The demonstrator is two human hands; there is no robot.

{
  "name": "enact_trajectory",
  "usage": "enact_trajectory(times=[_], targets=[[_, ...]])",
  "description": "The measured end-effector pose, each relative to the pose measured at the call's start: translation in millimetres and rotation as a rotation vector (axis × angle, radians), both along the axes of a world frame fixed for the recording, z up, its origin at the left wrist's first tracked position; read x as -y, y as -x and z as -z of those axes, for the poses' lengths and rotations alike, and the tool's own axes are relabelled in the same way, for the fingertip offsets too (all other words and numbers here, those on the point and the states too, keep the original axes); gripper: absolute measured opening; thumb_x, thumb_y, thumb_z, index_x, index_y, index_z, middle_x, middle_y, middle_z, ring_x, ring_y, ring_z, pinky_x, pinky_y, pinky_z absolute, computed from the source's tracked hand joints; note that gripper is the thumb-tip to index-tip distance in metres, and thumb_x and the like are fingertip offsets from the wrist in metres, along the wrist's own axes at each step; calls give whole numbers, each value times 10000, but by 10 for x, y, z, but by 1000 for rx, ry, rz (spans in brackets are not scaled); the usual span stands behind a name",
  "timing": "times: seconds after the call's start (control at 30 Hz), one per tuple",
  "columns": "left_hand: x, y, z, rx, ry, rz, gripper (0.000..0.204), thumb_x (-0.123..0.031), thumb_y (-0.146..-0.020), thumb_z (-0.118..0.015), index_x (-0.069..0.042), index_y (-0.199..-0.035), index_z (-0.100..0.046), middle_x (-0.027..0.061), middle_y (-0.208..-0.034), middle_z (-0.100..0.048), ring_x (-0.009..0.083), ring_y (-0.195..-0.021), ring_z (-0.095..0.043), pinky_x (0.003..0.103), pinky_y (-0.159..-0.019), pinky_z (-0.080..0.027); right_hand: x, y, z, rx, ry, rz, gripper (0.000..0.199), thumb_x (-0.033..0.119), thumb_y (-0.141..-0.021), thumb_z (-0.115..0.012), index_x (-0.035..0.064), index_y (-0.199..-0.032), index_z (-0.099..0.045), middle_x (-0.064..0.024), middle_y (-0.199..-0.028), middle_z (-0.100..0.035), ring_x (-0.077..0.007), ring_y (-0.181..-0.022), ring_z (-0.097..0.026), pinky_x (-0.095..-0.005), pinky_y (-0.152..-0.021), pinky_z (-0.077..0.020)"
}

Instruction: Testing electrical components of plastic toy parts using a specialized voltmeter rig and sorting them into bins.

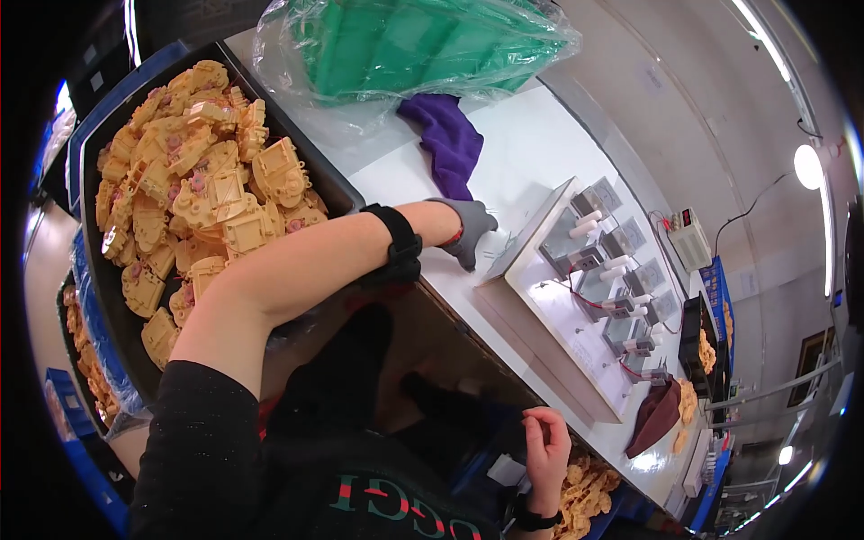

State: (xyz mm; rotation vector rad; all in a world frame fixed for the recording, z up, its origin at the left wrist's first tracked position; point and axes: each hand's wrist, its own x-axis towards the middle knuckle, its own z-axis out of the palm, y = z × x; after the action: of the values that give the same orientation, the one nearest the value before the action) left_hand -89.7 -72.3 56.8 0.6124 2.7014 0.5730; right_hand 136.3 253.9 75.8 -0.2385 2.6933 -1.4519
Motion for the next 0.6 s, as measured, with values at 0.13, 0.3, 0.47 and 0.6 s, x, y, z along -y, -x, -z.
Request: enact_trajectory(times=[0.13, 0.3, 0.47, 0.6], targets=[[-181, -16, 39, 10, -113, -18, 824, -298, -720, -792, -79, -1434, -442, 190, -1274, -538, 365, -1179, -555, 419, -974, -469, 70, 2, 2, -39, 47, -3, 86, -2, -913, -613, 8, -994, -643, -53, -989, -598, -92, -780, -534, -210, -671, -432], [-330, 163, 164, 2, -180, -25, 634, -188, -811, -697, -100, -1402, -484, 176, -1248, -569, 350, -1159, -574, 416, -967, -468, 41, -36, 9, -42, 5, -20, 81, 8, -934, -600, 4, -1010, -627, -49, -998, -603, -99, -844, -563, -217, -745, -455], [-526, 412, 383, -195, -434, -287, 435, -106, -873, -590, -158, -1305, -581, 154, -1216, -593, 331, -1169, -568, 407, -984, -459, 95, -72, -48, -5, -20, -11, 81, 16, -953, -585, -2, -1028, -612, -46, -1006, -608, -104, -901, -583, -222, -811, -467], [-535, 438, 305, -202, -477, -336, 427, -68, -880, -569, -150, -1299, -573, 160, -1284, -538, 346, -1175, -567, 394, -1013, -454, 51, -83, -17, -51, -53, -32, 85, 17, -954, -580, 1, -1030, -614, -47, -1000, -615, -109, -895, -588, -228, -817, -468]])
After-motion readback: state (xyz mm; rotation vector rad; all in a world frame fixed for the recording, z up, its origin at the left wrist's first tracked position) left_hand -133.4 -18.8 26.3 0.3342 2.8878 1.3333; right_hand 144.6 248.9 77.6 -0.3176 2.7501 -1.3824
